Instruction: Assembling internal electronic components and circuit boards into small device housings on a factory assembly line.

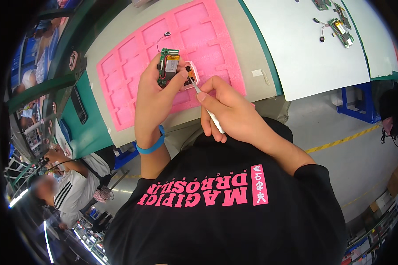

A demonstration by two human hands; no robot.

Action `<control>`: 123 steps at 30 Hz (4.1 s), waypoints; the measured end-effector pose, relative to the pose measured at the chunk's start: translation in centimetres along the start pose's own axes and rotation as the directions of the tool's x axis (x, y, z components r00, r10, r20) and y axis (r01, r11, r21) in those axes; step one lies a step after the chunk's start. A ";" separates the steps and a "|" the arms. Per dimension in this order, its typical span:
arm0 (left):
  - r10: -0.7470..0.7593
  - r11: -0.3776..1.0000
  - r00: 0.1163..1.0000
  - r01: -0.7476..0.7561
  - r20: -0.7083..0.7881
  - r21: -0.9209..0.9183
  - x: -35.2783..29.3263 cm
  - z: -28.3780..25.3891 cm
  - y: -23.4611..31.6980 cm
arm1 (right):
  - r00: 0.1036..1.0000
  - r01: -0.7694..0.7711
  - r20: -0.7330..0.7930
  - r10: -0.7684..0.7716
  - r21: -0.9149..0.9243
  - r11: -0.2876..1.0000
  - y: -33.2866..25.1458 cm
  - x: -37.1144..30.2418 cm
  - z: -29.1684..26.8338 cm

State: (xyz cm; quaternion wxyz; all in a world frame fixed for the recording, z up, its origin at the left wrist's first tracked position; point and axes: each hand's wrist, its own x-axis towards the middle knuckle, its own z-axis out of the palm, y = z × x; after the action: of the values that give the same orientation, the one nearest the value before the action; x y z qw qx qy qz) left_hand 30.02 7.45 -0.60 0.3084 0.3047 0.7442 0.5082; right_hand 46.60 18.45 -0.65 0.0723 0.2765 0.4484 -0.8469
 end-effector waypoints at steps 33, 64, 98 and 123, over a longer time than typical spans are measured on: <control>-0.193 0.908 0.954 0.262 0.228 -0.326 -1.3 -2.1 0.6 | 0.922 0.284 -0.080 -0.379 -0.526 0.802 -0.2 -0.5 0.0; -0.167 0.860 0.944 0.281 0.284 -0.427 -1.8 -1.7 0.2 | 0.419 0.710 0.474 -0.775 -0.703 -0.046 -1.6 2.8 -3.0; 0.264 0.943 0.955 -0.225 -0.135 0.247 -3.1 -0.5 -1.8 | 0.517 0.496 0.671 -0.531 -0.741 -0.453 -4.3 4.9 -3.6; 0.237 0.965 0.942 -0.201 -0.239 0.166 6.1 -17.2 0.4 | 0.354 -0.097 -0.331 -0.875 -0.943 0.317 -11.1 -7.3 -20.8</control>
State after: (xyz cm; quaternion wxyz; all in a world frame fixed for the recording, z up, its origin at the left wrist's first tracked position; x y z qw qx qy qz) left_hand 13.03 2.42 3.89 0.1290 0.3382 0.7728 0.5212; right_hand 56.97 40.65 1.96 -0.2834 0.4198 0.8351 -0.2147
